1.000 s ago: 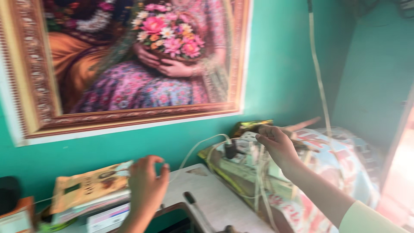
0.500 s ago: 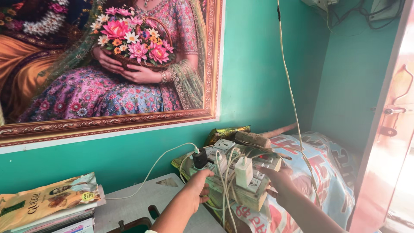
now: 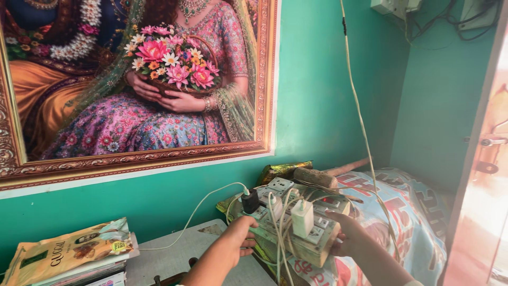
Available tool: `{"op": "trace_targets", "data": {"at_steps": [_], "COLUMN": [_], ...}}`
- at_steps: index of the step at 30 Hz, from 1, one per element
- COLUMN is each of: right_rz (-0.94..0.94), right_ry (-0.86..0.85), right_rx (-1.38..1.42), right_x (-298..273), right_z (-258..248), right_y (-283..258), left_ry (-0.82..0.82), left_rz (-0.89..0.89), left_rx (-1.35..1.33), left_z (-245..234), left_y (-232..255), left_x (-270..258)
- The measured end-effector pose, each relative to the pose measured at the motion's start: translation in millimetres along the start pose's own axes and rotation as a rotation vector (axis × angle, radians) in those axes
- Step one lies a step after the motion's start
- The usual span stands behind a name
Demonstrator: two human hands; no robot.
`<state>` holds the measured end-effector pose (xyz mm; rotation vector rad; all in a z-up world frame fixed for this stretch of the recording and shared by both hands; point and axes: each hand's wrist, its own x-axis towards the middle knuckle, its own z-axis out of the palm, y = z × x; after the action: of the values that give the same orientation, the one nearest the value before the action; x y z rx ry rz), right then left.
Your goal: The person organizes various items on a white table, including a small tin, a speaker, a box of chocolates, and several papers. They move the items around, stack them, and wipe the table surface with a cloth.
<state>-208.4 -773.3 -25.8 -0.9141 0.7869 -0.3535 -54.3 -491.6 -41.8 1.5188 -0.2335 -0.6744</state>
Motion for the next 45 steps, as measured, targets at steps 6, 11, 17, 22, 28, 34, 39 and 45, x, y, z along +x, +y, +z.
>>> {"op": "trace_targets", "data": {"at_steps": [6, 11, 17, 22, 28, 34, 39, 45], "right_rz": [0.008, -0.181, -0.381, -0.460, -0.444, -0.395, -0.329, -0.180], "right_ry": [-0.047, -0.032, -0.015, -0.020, -0.068, -0.055, -0.098, -0.292], "right_rx": [-0.115, -0.166, -0.146, -0.177, -0.123, -0.105, -0.145, -0.196], "right_x": [29.7, 19.5, -36.8, -85.1, -105.3, -112.1, -102.9, -86.4], "right_z": [-10.2, -0.2, 31.3, 44.2, 40.8, 50.9, 65.1, 85.5], "right_y": [8.8, 13.4, 12.9, 4.7, -10.4, -4.6, 20.9, 41.4], "left_ry": [0.034, 0.174, 0.553, 0.433, 0.433, 0.352, 0.380, 0.620], "left_rz": [0.020, 0.107, 0.307, 0.317, 0.349, 0.267, 0.230, 0.499], "left_rx": [0.035, 0.239, 0.571, 0.647, 0.400, 0.125, 0.048, 0.187], "left_z": [-21.0, -69.5, -113.9, -134.2, -129.4, -130.7, -147.8, -179.5], "left_y": [11.9, 5.0, -9.7, -19.6, 2.7, 27.8, 7.9, 18.1], "left_x": [-29.3, -34.8, -48.4, -42.4, -45.4, -94.7, -92.6, -102.7]}}
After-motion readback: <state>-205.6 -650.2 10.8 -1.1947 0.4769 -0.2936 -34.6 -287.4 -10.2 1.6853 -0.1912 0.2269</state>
